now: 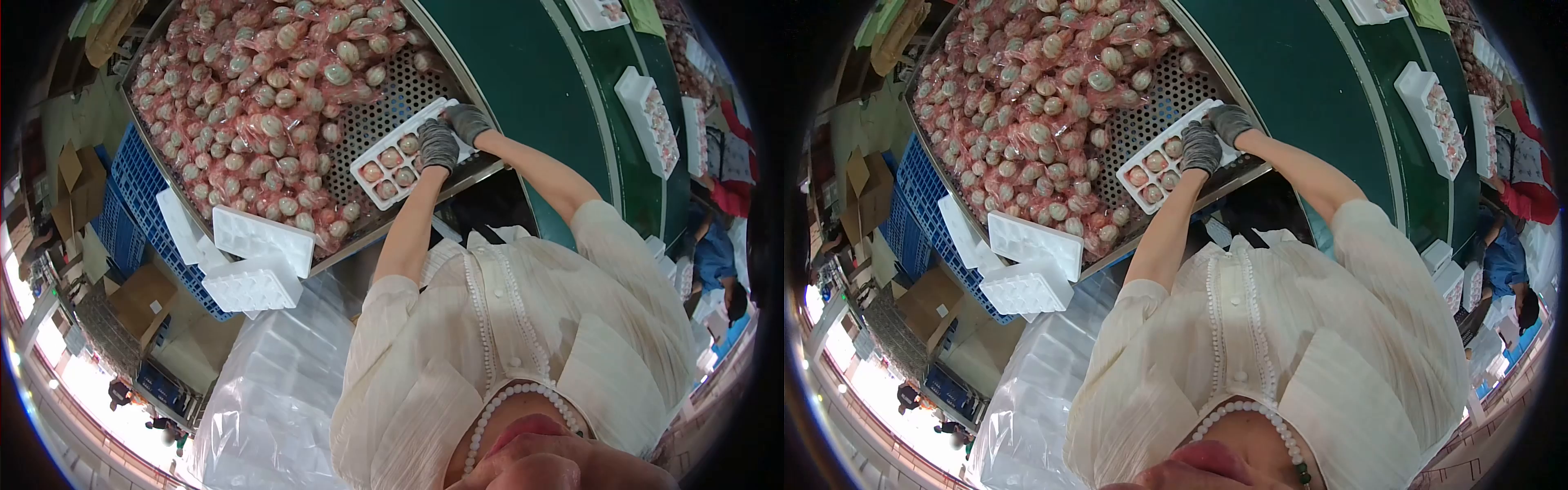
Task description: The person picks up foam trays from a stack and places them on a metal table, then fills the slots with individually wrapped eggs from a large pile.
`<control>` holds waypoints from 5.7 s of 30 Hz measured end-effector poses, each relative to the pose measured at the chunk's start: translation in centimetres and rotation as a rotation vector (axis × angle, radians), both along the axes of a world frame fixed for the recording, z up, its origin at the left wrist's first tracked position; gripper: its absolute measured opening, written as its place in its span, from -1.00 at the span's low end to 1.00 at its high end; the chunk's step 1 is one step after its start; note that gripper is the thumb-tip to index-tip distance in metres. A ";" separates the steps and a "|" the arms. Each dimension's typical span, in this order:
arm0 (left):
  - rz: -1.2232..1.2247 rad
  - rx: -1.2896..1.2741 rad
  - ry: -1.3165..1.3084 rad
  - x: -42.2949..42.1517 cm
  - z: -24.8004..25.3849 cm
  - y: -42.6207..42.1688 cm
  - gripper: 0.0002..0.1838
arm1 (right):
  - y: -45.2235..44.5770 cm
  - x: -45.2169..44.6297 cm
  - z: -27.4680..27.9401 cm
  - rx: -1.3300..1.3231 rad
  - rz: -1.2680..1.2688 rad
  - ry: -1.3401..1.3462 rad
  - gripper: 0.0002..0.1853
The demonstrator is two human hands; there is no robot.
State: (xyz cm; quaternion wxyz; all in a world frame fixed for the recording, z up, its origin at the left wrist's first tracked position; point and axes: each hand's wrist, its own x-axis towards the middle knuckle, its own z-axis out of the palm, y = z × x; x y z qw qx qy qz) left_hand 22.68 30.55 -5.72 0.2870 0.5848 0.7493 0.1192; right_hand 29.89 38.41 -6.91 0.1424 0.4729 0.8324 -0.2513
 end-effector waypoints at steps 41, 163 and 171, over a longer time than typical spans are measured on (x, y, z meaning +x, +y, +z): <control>0.458 0.184 -0.455 1.7 2.6 -5.1 -0.78 | -8.0 5.9 6.6 -0.098 -0.393 0.525 -0.49; 0.700 0.067 -0.307 -14.3 -2.5 -21.2 -0.67 | -34.5 28.1 -25.0 -0.519 -0.812 -0.626 -0.67; 0.742 0.117 -0.421 -15.2 -3.4 -21.5 -0.68 | -37.2 29.5 -33.7 -0.552 -0.638 -0.735 -0.65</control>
